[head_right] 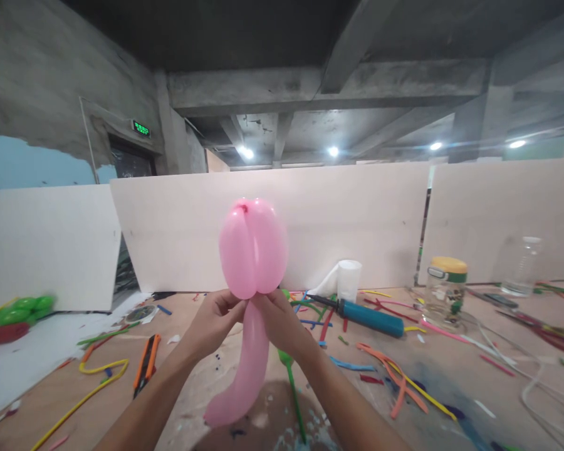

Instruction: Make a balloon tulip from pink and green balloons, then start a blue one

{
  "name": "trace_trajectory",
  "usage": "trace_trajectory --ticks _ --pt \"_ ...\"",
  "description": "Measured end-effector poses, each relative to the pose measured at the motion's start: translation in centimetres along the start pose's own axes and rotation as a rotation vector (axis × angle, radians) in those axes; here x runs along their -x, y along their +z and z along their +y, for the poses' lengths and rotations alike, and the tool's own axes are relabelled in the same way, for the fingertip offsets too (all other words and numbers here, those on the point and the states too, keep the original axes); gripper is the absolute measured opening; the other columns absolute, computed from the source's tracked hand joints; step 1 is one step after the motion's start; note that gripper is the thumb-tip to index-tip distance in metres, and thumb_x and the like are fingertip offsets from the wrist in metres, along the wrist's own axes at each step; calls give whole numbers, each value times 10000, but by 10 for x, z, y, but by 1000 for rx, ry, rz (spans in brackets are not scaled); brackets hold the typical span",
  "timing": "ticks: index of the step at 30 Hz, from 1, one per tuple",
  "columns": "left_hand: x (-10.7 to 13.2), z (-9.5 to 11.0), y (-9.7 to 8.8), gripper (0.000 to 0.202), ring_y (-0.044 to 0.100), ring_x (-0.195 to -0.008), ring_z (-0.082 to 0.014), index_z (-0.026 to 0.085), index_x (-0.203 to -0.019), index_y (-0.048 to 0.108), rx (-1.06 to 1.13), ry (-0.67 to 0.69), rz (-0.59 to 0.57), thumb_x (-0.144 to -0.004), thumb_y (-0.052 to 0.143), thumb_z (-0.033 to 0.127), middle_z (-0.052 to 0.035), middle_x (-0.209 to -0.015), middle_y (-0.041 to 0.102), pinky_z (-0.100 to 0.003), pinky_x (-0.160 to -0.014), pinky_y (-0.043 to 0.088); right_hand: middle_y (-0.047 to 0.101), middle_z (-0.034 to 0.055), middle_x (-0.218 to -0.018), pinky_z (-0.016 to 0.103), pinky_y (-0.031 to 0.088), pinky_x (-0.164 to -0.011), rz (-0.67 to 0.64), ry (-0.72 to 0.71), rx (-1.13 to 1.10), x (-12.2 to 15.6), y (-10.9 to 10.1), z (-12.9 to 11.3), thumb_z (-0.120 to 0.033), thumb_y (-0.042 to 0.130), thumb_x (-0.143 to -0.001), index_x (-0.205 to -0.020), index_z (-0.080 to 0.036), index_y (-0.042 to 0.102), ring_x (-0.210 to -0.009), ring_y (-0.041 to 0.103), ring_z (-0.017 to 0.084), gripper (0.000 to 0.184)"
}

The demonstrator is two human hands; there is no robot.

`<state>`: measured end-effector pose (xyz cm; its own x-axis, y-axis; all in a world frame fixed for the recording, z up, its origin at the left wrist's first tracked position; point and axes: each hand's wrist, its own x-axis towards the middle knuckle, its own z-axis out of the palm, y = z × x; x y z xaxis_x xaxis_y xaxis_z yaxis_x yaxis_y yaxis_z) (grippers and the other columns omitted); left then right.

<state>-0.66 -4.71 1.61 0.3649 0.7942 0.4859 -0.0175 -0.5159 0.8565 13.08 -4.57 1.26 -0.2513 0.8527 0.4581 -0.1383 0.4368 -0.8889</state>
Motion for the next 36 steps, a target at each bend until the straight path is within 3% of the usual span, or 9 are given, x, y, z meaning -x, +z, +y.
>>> trace_trajectory --ticks 4,7,11,15,21,25,28,31,36 --pt "1 2 4 317 598 -665 -165 112 -1029 635 -77 2 35 -830 535 337 -96 -846 679 -262 -602 493 556 10 -630 233 352 -554 -21 -49 14 0 1 3 -314 453 -840 -693 -153 633 -605 453 133 283" --pt "1 0 2 338 565 -633 -169 99 -959 649 -178 -19 54 -804 551 384 -83 -741 656 -241 -539 461 510 -2 -562 228 347 -552 22 -126 171 1 2 7 -289 425 -850 -621 -150 594 -591 434 129 317" --pt "4 -6 -3 415 545 -651 -188 99 -883 671 -256 2 35 -799 505 469 -84 -712 632 -272 -565 463 506 -5 -578 235 369 -618 22 -283 338 4 6 9 -248 395 -860 -668 -155 577 -643 452 142 280" --pt "4 -8 1 409 558 -692 -204 109 -913 674 -72 -118 65 -739 583 468 -92 -769 658 -287 -582 469 486 -6 -614 223 346 -584 41 -333 393 5 10 10 -233 405 -849 -655 -159 522 -633 425 129 239" --pt "-4 -23 7 299 568 -628 -140 145 -939 680 306 -204 110 -718 660 345 -52 -743 671 -231 -570 442 351 -37 -530 215 237 -461 103 -182 313 -2 7 13 -313 383 -864 -580 -166 429 -519 327 92 323" --pt "-5 -33 0 340 598 -679 -172 122 -937 688 404 -193 -2 -734 655 393 -80 -744 670 -273 -637 464 326 -44 -532 211 216 -449 59 -105 300 -1 4 7 -286 398 -840 -578 -166 412 -507 310 83 289" --pt "-3 -29 -6 369 597 -758 -206 118 -980 676 300 -173 -67 -737 654 395 -94 -803 671 -305 -694 470 352 -41 -553 206 237 -469 -1 -117 358 2 4 -2 -233 393 -832 -593 -162 426 -538 349 88 252" --pt "1 -19 -10 379 564 -827 -225 127 -1006 661 53 -138 -36 -725 659 381 -88 -872 664 -311 -724 465 418 -31 -606 205 298 -534 -64 -181 384 6 6 -8 -192 360 -847 -629 -160 453 -614 409 104 239" --pt "5 -10 -16 467 517 -857 -229 128 -994 637 -247 -79 -87 -827 444 519 -91 -890 640 -311 -729 460 552 6 -775 219 364 -652 -47 -312 428 9 12 -9 -182 345 -878 -760 -154 547 -705 465 125 236"
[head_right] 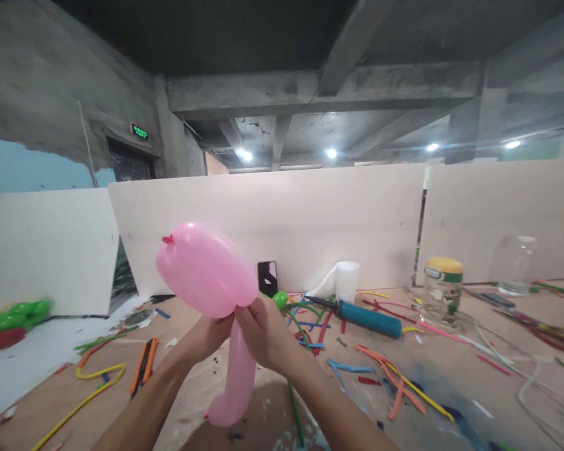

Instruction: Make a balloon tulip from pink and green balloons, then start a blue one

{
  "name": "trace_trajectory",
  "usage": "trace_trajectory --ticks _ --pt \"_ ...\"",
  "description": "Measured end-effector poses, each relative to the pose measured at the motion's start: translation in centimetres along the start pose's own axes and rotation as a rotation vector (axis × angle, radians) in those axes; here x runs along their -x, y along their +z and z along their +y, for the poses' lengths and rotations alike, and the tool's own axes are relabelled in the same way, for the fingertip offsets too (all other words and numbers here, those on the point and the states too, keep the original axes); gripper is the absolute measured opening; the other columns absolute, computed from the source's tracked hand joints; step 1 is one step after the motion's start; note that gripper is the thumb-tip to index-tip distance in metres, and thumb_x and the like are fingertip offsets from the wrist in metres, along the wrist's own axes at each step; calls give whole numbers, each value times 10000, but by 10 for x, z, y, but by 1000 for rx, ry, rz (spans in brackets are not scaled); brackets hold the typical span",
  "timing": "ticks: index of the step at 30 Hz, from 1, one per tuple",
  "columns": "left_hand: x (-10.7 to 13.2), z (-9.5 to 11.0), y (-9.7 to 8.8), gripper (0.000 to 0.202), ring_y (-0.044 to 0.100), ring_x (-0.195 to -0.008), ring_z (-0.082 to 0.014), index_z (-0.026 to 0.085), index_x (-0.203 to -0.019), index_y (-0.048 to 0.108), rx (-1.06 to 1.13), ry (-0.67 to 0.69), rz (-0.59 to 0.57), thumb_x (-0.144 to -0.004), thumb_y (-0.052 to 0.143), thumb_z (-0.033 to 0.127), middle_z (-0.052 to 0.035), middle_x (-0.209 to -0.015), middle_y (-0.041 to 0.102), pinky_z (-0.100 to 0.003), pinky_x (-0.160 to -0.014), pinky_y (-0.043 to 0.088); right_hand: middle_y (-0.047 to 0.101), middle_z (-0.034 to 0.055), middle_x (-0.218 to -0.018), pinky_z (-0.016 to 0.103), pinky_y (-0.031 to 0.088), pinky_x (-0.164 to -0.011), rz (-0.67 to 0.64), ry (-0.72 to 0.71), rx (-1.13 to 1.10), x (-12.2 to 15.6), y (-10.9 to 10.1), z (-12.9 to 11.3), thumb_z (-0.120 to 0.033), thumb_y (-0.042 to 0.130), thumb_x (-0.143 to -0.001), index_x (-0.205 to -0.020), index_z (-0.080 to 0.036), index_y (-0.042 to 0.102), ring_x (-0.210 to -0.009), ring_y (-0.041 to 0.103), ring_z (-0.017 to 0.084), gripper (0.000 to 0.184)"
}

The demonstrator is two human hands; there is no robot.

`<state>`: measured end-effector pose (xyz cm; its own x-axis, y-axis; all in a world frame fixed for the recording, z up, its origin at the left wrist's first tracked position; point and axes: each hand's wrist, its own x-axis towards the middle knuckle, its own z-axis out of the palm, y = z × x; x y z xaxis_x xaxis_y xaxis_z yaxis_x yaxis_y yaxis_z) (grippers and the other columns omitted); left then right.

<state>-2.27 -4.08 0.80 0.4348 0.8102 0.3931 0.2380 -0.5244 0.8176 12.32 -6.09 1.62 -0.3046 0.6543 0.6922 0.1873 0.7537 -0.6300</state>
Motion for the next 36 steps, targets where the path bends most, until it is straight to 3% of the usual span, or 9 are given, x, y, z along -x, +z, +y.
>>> trace_trajectory --ticks 3,6,11,14,19,24,28,33,36 --pt "1 1 0 564 503 -783 -215 129 -1003 615 -18 6 -39 -822 363 600 -90 -841 623 -293 -645 462 601 29 -836 231 380 -699 45 -55 20 0 4 3 -196 357 -891 -849 -153 585 -732 494 138 236" --pt "1 3 3 541 465 -699 -200 130 -858 631 -54 -12 28 -797 396 614 -81 -734 592 -279 -569 436 608 47 -824 242 380 -704 90 -96 72 1 6 8 -192 358 -891 -860 -146 591 -750 511 154 240" --pt "2 0 8 342 462 -714 -206 156 -755 624 -26 -47 141 -809 479 461 -67 -705 590 -283 -582 423 573 45 -730 263 357 -657 142 -141 194 4 7 14 -190 375 -871 -743 -160 560 -675 479 157 227" --pt "1 -2 10 220 476 -706 -196 151 -673 613 92 -87 186 -729 610 364 -57 -691 599 -282 -604 433 532 22 -667 259 339 -616 120 -153 212 5 8 14 -200 383 -859 -693 -182 517 -642 461 152 214" --pt "-6 0 16 195 556 -698 -181 140 -810 644 571 -158 24 -724 648 315 -49 -711 636 -278 -637 451 390 -24 -528 237 255 -477 143 73 87 1 8 19 -238 343 -867 -568 -187 408 -517 362 112 310" --pt "-10 -2 25 323 606 -839 -226 141 -966 646 875 -155 -42 -777 593 398 -93 -862 676 -323 -768 449 355 -33 -507 224 237 -449 179 138 3 -5 3 23 -271 373 -843 -540 -180 385 -497 340 94 317" --pt "-7 -4 31 363 612 -849 -232 153 -1057 610 849 -147 -114 -805 563 410 -98 -907 671 -333 -768 447 403 -40 -449 208 270 -403 142 261 -58 -7 -2 23 -290 381 -828 -573 -175 451 -432 404 101 288" --pt "-8 -5 39 412 610 -719 -200 123 -1001 594 635 -52 62 -844 480 486 -82 -793 653 -289 -626 441 428 -54 -408 202 287 -339 69 414 -266 -8 -3 27 -353 414 -805 -604 -178 484 -344 423 104 276" --pt "-10 -4 39 432 595 -638 -187 105 -992 577 624 -44 28 -844 469 496 -73 -705 630 -274 -564 424 396 -60 -394 200 281 -333 -26 418 -383 -7 -3 33 -335 414 -797 -545 -184 450 -324 375 87 296"
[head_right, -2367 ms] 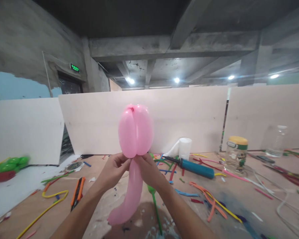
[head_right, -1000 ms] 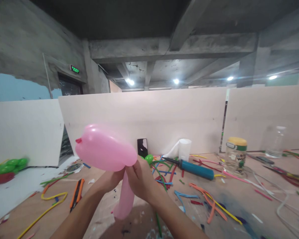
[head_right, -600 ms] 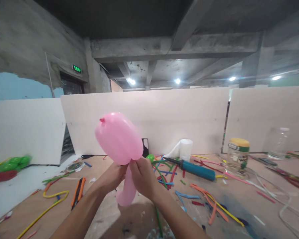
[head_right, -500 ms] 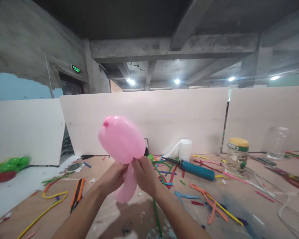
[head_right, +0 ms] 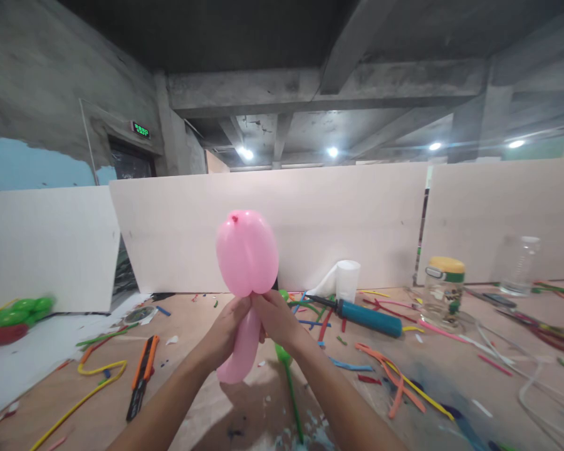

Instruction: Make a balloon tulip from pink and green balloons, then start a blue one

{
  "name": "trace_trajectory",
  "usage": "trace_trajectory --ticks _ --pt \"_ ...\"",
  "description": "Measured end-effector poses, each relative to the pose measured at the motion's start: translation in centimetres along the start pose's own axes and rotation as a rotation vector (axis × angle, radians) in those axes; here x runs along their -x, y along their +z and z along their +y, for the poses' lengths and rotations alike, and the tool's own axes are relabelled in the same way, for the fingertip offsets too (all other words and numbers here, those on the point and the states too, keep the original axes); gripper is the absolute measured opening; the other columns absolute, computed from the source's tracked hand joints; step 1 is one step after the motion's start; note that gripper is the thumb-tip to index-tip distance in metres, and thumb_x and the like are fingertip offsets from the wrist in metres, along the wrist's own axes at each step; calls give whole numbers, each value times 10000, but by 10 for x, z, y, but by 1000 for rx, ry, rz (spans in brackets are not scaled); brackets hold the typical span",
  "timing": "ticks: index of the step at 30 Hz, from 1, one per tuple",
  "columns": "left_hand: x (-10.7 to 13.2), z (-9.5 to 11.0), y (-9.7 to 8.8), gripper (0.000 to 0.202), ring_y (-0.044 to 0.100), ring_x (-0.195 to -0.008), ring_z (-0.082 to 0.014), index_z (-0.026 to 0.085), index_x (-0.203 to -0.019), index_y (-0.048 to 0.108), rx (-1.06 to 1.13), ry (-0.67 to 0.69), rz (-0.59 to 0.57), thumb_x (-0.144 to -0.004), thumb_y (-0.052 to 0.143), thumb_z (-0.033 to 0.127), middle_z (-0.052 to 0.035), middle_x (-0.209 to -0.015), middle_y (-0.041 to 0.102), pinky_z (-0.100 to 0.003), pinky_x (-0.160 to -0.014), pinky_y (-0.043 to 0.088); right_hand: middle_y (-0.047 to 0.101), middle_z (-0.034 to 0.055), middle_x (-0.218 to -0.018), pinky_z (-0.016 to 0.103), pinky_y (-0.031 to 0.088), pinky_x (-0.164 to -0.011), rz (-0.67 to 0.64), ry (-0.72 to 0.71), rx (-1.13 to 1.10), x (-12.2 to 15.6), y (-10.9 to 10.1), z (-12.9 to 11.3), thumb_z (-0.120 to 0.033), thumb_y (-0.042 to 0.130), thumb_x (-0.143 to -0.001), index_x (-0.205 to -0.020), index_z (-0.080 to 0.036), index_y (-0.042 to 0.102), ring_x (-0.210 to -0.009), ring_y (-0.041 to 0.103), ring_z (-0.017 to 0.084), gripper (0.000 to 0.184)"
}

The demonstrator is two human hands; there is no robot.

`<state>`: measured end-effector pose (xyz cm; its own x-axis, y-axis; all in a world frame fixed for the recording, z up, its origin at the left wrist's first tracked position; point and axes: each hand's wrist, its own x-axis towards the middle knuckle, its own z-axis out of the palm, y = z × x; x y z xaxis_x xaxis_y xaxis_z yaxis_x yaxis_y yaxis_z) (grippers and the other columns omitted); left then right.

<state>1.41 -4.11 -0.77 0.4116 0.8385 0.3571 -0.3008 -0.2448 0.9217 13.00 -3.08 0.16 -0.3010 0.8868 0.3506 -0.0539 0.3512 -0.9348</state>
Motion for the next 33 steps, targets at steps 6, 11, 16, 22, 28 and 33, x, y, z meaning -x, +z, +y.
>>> trace_trajectory --ticks 6,11,16,22,28,33 --pt "-5 0 -13 327 514 -508 -139 123 -745 574 30 -27 95 -798 527 442 -15 -562 549 -255 -506 399 591 11 -679 281 468 -659 -161 -97 -63 -4 -15 5 -302 408 -833 -729 -178 581 -654 558 138 238" --pt "-10 1 -27 355 480 -439 -123 144 -678 545 -64 47 180 -812 484 467 4 -514 530 -239 -457 365 527 76 -1254 397 377 -943 -149 16 83 -8 -43 13 -324 460 -853 -1183 -243 533 -1143 477 203 348" --pt "-6 14 -30 335 585 -629 -172 136 -816 625 -161 107 185 -785 522 453 -63 -714 653 -272 -618 445 575 109 -1193 418 376 -962 -219 39 417 -11 -51 27 -304 496 -836 -1136 -177 587 -1107 522 227 338" --pt "-2 20 -21 445 560 -553 -160 135 -708 614 -340 167 221 -839 408 506 -56 -621 624 -254 -548 423 636 71 -1080 327 482 -827 -538 -77 323 0 -26 10 -228 544 -793 -1083 -182 580 -992 595 197 296" --pt "-4 11 -18 368 539 -490 -119 164 -684 504 -76 240 322 -817 472 506 -13 -612 581 -216 -456 391 662 47 -1014 306 497 -789 -607 -34 365 3 -12 17 -231 594 -750 -1038 -184 592 -947 610 195 291" --pt "-2 7 -5 422 471 -409 -96 162 -648 488 -137 203 283 -822 453 545 21 -503 501 -214 -409 365 675 74 -971 338 495 -744 -522 -14 567 2 -5 36 -292 669 -673 -986 -153 636 -866 613 225 344"
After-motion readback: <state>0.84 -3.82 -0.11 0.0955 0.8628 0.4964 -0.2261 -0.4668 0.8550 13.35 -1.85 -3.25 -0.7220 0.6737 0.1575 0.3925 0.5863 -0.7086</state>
